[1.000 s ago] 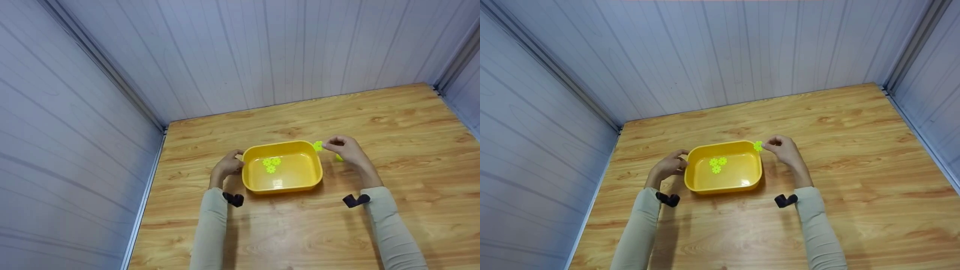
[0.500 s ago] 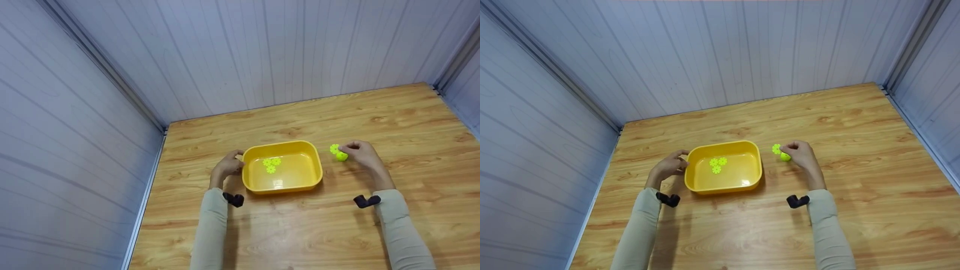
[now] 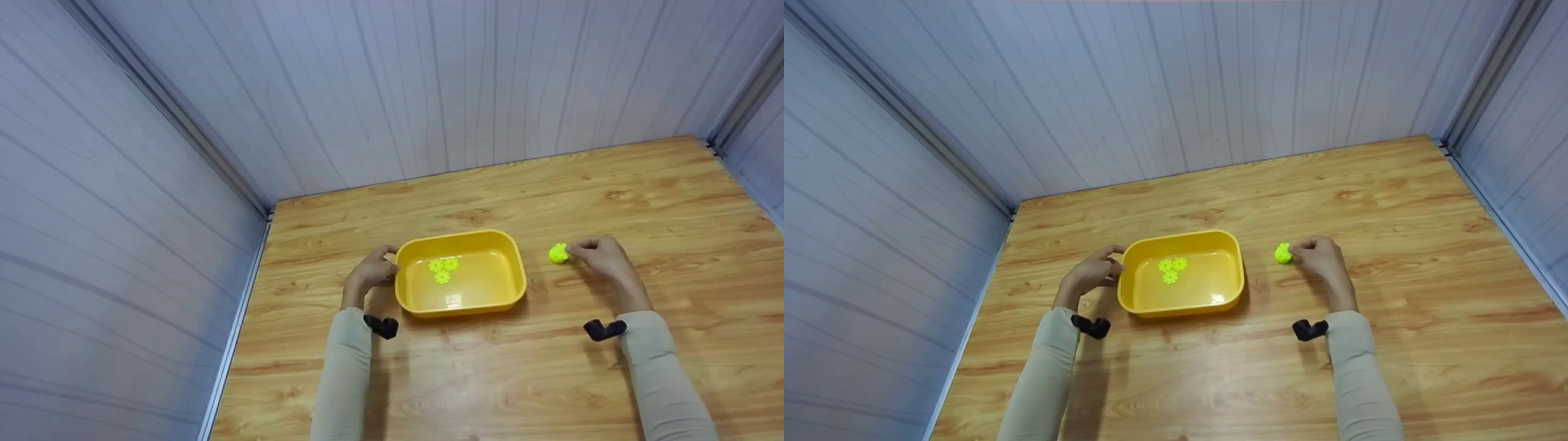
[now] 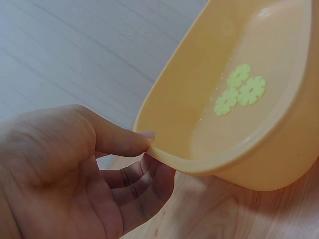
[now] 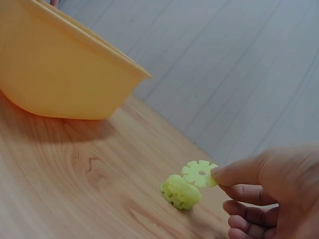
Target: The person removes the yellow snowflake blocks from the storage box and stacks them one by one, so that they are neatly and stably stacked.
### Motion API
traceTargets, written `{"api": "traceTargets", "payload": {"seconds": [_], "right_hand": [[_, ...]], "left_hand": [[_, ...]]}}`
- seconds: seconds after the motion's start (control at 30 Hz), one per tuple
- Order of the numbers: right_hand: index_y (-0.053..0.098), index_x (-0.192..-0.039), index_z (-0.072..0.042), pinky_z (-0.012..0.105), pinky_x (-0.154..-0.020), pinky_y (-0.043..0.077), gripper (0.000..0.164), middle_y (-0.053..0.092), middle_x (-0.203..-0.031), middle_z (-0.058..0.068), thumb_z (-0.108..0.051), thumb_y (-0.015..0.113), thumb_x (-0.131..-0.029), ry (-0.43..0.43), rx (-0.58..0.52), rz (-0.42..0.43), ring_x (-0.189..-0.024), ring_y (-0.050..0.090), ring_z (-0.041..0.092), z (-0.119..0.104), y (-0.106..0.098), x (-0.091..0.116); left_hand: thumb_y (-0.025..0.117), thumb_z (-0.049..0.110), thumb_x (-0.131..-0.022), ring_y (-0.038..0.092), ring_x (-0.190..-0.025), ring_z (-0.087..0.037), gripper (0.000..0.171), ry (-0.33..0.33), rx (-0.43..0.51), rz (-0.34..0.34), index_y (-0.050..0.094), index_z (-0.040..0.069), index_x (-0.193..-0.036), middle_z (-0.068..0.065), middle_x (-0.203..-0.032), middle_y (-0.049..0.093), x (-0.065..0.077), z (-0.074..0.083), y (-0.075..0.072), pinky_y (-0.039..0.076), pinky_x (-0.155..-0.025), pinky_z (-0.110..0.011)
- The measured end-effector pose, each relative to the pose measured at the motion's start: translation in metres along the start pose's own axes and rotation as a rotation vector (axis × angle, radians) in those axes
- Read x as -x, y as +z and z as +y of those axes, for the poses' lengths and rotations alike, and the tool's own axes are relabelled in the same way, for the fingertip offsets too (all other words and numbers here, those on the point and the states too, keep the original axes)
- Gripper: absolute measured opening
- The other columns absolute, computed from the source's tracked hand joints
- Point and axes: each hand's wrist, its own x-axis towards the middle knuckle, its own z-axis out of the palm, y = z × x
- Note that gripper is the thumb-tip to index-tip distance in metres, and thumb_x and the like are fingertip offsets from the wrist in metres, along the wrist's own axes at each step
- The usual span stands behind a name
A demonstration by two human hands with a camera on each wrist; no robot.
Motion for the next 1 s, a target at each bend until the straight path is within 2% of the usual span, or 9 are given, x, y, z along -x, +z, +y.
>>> {"api": "traceTargets", "payload": {"seconds": [0.07, 0.17, 0.33, 0.43, 0.57, 0.63, 0.83, 1.0], "right_hand": [[0.054, -0.120, 0.003, 0.029, -0.074, 0.042, 0.055, 0.052, -0.120, 0.018, -0.046, 0.052, -0.095, 0.018, 0.002, -0.013, -0.092, 0.045, 0.022, -0.0003, 0.0006, 0.0005], [0.053, -0.120, 0.001, 0.032, -0.080, 0.042, 0.055, 0.050, -0.124, 0.019, -0.047, 0.051, -0.095, 0.051, -0.015, -0.029, -0.101, 0.046, 0.027, -0.0007, 0.0013, 0.0007], [0.053, -0.120, 0.001, 0.034, -0.084, 0.042, 0.053, 0.050, -0.125, 0.020, -0.046, 0.051, -0.095, 0.060, -0.010, -0.024, -0.107, 0.047, 0.029, -0.0019, 0.0024, -0.0001], [0.054, -0.118, 0.002, 0.031, -0.079, 0.043, 0.050, 0.052, -0.121, 0.019, -0.043, 0.051, -0.095, 0.046, 0.017, -0.004, -0.100, 0.049, 0.026, -0.0020, 0.0026, -0.0011], [0.057, -0.116, 0.001, 0.028, -0.067, 0.044, 0.048, 0.058, -0.107, 0.015, -0.042, 0.052, -0.096, 0.013, 0.069, 0.017, -0.078, 0.050, 0.018, -0.0018, 0.0021, -0.0019], [0.058, -0.116, 0.002, 0.028, -0.063, 0.043, 0.049, 0.059, -0.105, 0.015, -0.042, 0.052, -0.096, 0.001, 0.084, 0.018, -0.072, 0.049, 0.016, -0.0020, 0.0020, -0.0017], [0.058, -0.117, 0.003, 0.027, -0.068, 0.044, 0.048, 0.057, -0.116, 0.020, -0.040, 0.051, -0.096, -0.012, 0.105, 0.026, -0.083, 0.051, 0.021, -0.0029, 0.0041, -0.0016], [0.059, -0.115, 0.002, 0.028, -0.068, 0.044, 0.045, 0.058, -0.114, 0.020, -0.038, 0.051, -0.096, -0.013, 0.111, 0.040, -0.081, 0.051, 0.020, -0.0029, 0.0055, -0.0021]], "left_hand": [[0.052, 0.005, -0.092, 0.054, -0.076, -0.017, 0.039, 0.001, -0.004, 0.001, 0.050, 0.013, -0.130, -0.010, -0.092, 0.056, 0.0000, 0.0002, 0.0000, 0.052, -0.087, -0.042], [0.052, 0.005, -0.092, 0.053, -0.076, -0.017, 0.040, 0.002, -0.010, 0.000, 0.049, 0.013, -0.131, -0.009, -0.091, 0.056, 0.0001, 0.0004, 0.0004, 0.052, -0.087, -0.042], [0.051, 0.004, -0.092, 0.054, -0.077, -0.017, 0.040, 0.000, -0.006, 0.005, 0.049, 0.013, -0.131, -0.009, -0.090, 0.056, 0.0004, 0.0001, 0.0010, 0.050, -0.090, -0.044], [0.051, 0.004, -0.091, 0.053, -0.076, -0.017, 0.040, 0.010, -0.012, 0.007, 0.049, 0.012, -0.131, -0.008, -0.087, 0.056, 0.0010, 0.0002, 0.0012, 0.051, -0.089, -0.044], [0.051, 0.004, -0.092, 0.055, -0.073, -0.017, 0.039, 0.019, 0.010, 0.005, 0.050, 0.013, -0.131, -0.007, -0.080, 0.055, 0.0024, 0.0002, 0.0012, 0.050, -0.090, -0.046], [0.050, 0.004, -0.093, 0.055, -0.072, -0.018, 0.039, 0.019, 0.022, 0.003, 0.050, 0.013, -0.131, -0.006, -0.076, 0.053, 0.0026, -0.0003, 0.0010, 0.049, -0.091, -0.048], [0.050, 0.004, -0.093, 0.054, -0.072, -0.017, 0.038, 0.019, 0.034, 0.004, 0.050, 0.012, -0.130, -0.007, -0.082, 0.054, 0.0017, -0.0002, 0.0010, 0.049, -0.091, -0.048], [0.051, 0.004, -0.092, 0.052, -0.073, -0.017, 0.038, 0.022, 0.020, 0.010, 0.051, 0.011, -0.130, -0.006, -0.084, 0.052, 0.0020, 0.0007, 0.0017, 0.051, -0.088, -0.045]]}}
